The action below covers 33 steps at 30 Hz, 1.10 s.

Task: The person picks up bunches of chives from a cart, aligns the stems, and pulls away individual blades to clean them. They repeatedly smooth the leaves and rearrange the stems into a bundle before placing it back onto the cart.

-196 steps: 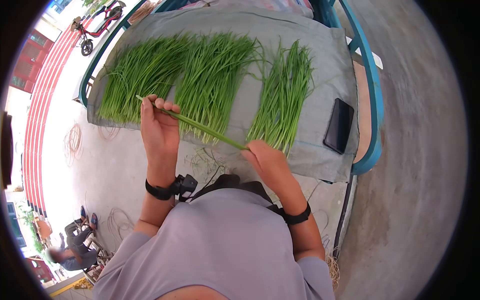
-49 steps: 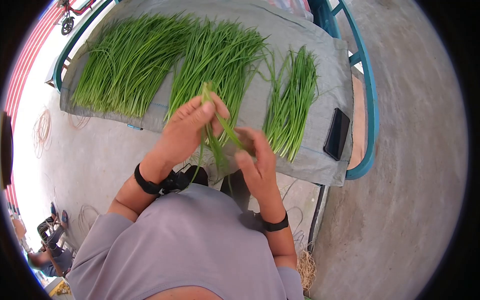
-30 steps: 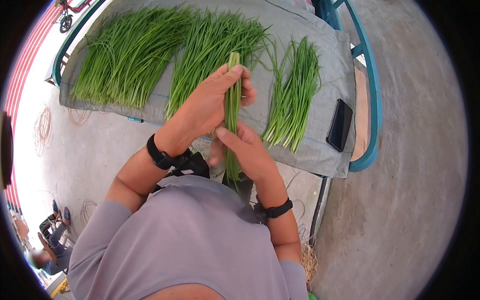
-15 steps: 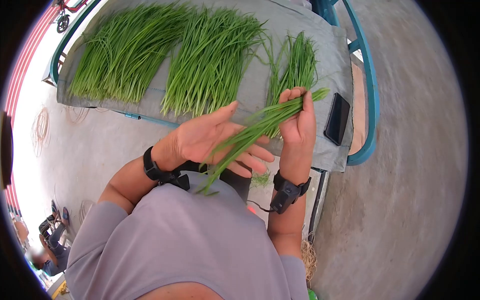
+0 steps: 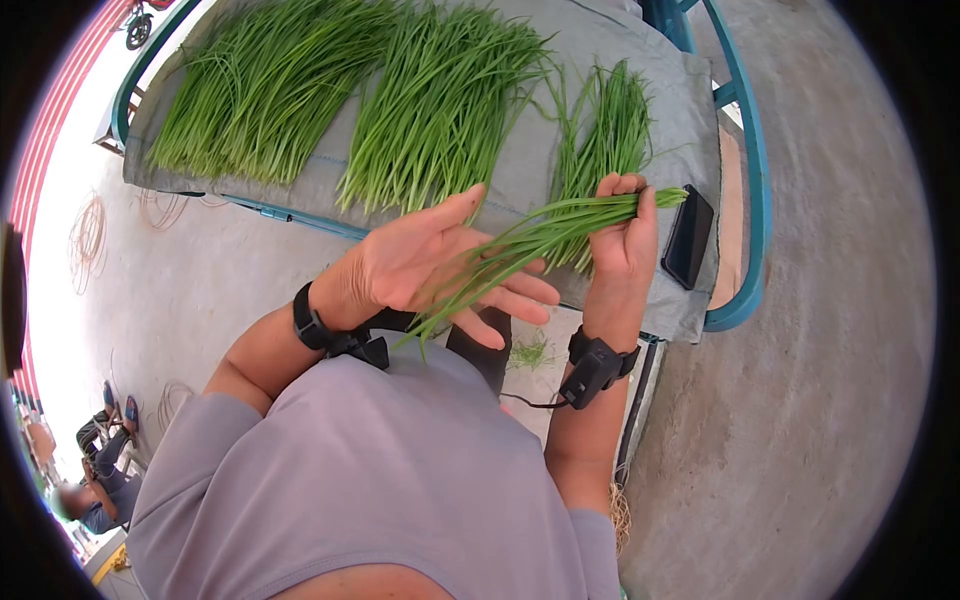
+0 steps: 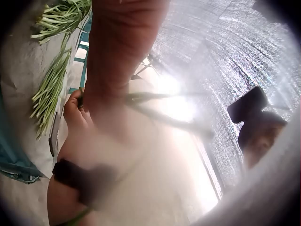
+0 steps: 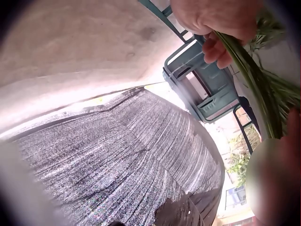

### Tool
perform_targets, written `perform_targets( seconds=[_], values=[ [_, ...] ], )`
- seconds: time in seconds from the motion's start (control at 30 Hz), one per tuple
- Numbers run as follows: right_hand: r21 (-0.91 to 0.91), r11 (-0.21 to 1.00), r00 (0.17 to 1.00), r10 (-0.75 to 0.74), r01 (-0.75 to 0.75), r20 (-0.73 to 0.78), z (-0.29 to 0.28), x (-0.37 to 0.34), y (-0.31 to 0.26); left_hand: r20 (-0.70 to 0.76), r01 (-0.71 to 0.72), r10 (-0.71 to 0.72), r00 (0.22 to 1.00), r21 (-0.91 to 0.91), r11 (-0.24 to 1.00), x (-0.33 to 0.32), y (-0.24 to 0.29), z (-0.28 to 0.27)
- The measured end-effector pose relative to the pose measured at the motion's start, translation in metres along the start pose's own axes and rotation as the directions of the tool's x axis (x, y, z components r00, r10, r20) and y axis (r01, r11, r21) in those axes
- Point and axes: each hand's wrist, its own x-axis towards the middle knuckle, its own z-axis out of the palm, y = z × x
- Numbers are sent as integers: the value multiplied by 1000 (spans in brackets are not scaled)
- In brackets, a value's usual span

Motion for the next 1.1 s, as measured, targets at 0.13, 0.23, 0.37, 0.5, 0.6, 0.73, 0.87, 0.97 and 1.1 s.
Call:
perform_targets(
  seconds=[0.13, 0.23, 0.37, 0.5, 0.6, 0.73, 0.87, 0.97, 1.1],
  values=[
    [29, 1000, 1000, -7, 7, 20, -3, -1, -9, 4, 7, -7, 1000, -17, 1000, -2, 1, -1],
    [53, 998, 1000, -15, 14, 19, -5, -3, -11, -2, 17, -17, 1000, -41, 999, -1, 0, -2],
    [81, 996, 998, -32, 28, 53, -11, -6, -15, -3, 23, -23, 1000, -53, 998, 1, -2, -1],
    [57, 997, 994, -59, 54, 88, -17, -9, -20, 8, 39, -39, 999, -88, 995, 2, -3, -1],
    [59, 997, 995, -62, 58, 78, -13, -13, -24, 5, 49, -49, 999, -71, 996, 2, -4, 1],
    [75, 995, 996, -72, 67, 59, -5, -19, -29, -20, 60, -62, 998, -56, 997, 2, -3, 1],
    [53, 993, 991, -106, 102, 80, -9, -17, -45, -62, 54, -56, 996, -36, 998, -2, 1, 3],
    [44, 992, 987, -119, 115, 107, -8, -18, -53, -37, 56, -59, 998, -86, 995, -6, 2, 1],
    [-19, 984, 981, -178, 179, 72, -7, -17, -58, -97, 47, -44, 994, 22, 999, -13, 2, 3]
  ],
)
